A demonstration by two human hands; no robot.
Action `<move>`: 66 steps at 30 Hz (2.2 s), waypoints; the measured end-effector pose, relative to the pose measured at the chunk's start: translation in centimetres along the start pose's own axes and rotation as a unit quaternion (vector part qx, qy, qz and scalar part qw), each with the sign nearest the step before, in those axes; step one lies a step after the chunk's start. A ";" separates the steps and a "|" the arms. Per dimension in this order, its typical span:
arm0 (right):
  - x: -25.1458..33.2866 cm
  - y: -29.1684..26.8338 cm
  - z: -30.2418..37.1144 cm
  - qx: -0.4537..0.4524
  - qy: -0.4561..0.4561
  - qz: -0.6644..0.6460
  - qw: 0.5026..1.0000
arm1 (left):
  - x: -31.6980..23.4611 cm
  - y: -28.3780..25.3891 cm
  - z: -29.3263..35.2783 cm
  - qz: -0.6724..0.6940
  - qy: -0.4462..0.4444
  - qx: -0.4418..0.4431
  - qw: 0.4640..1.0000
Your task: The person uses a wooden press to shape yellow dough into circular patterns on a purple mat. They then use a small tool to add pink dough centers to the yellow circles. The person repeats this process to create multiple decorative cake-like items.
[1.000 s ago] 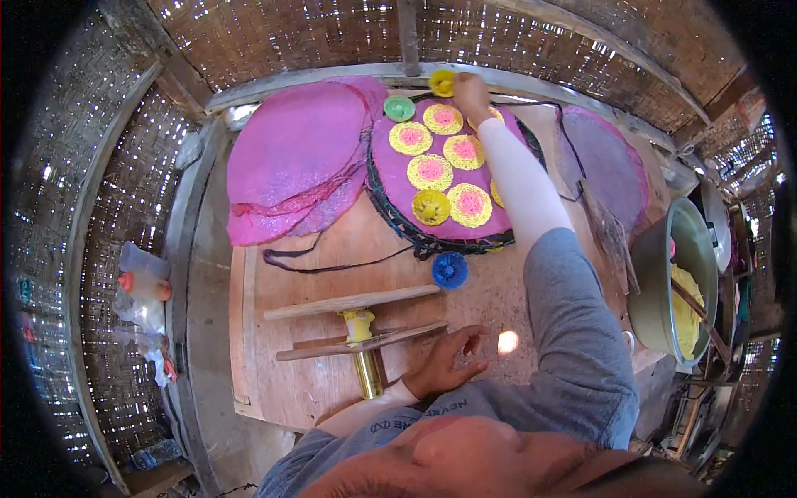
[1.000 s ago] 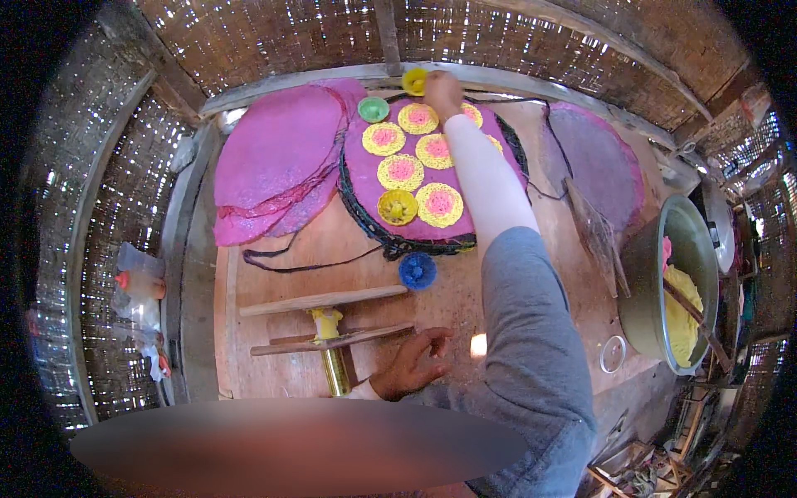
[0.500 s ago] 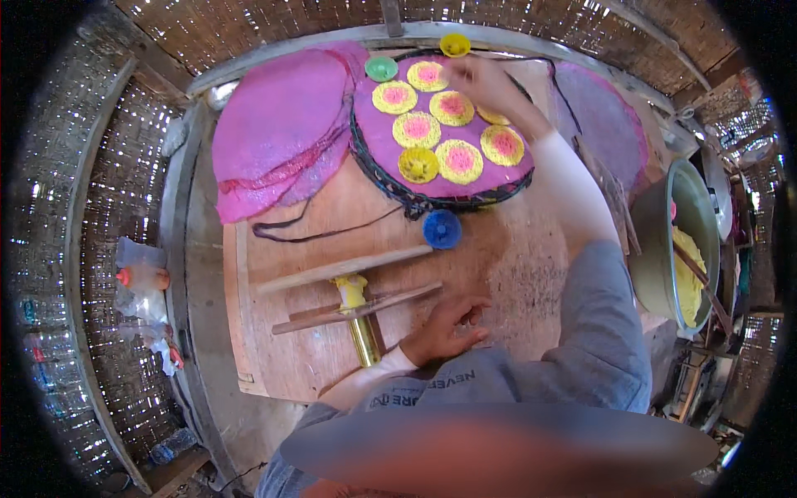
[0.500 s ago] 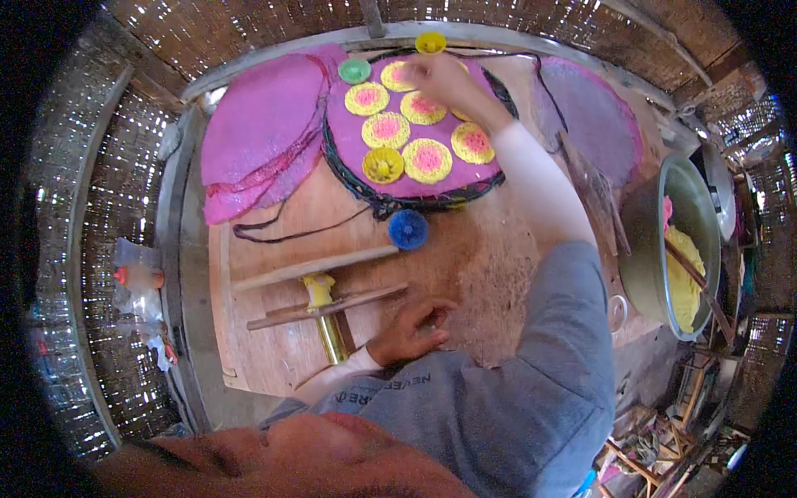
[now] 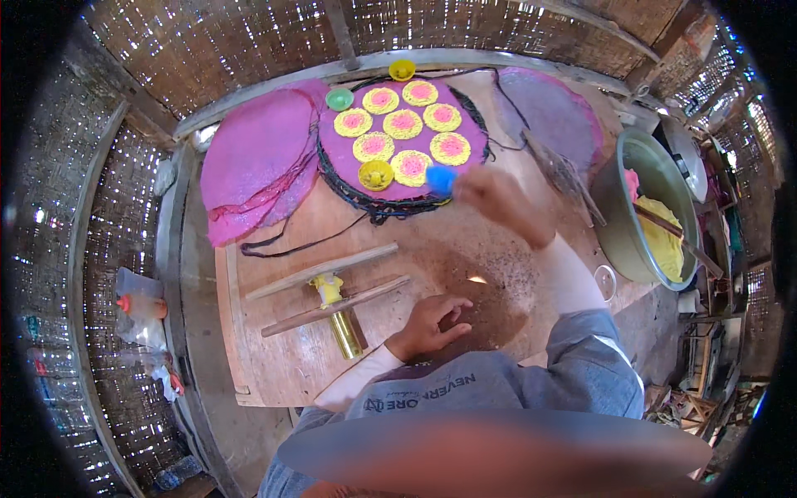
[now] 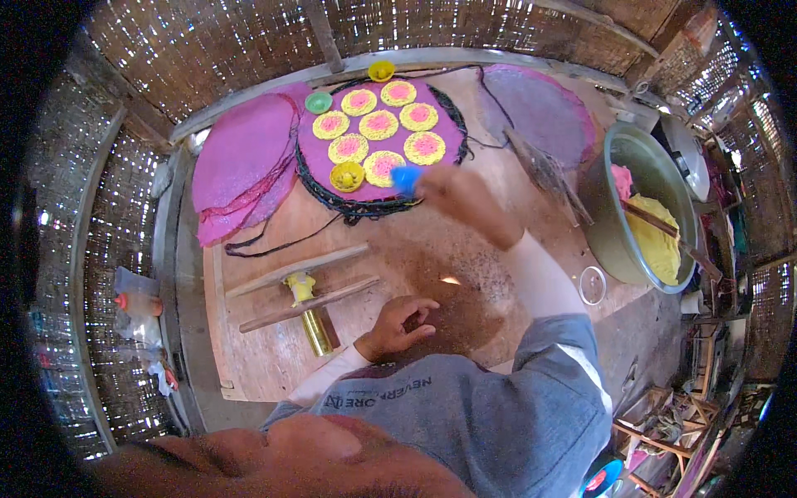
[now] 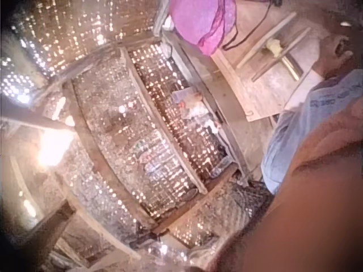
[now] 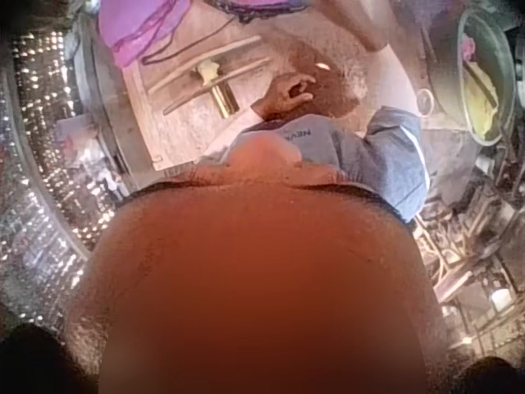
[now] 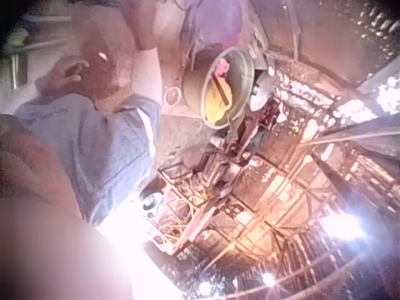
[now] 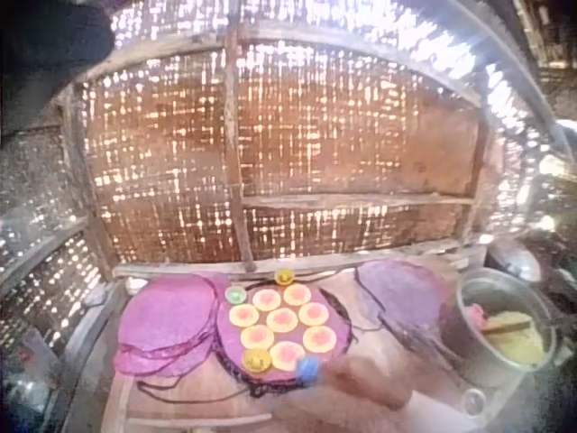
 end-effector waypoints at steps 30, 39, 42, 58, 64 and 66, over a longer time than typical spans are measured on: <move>11.5 24.0 -22.5 0.009 -0.290 0.164 0.943 | -1.2 1.2 1.6 -0.152 0.015 0.006 0.988; 10.3 25.4 -22.9 0.034 -0.309 0.210 0.927 | -0.4 1.9 1.7 -0.088 0.055 -0.072 0.992; 9.9 25.8 -23.1 0.029 -0.300 0.235 0.924 | -0.9 1.7 1.9 -0.086 0.081 -0.066 0.991; 15.6 26.2 -23.2 0.010 -0.188 0.064 0.980 | -1.3 2.3 2.5 -0.138 0.137 -0.147 0.970; 18.3 17.0 -25.7 -0.084 -0.086 0.033 0.992 | -2.4 3.2 1.2 -0.182 0.198 -0.143 0.952; 20.3 12.7 -26.0 -0.107 -0.128 -0.008 0.986 | -5.5 2.7 0.7 -0.196 0.184 -0.152 0.951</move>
Point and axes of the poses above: each hand's wrist, its own z-axis away from the middle knuckle, its own y-axis out of the palm, x = y × z, the point moved 5 cm from there along -z, towards the middle knuckle
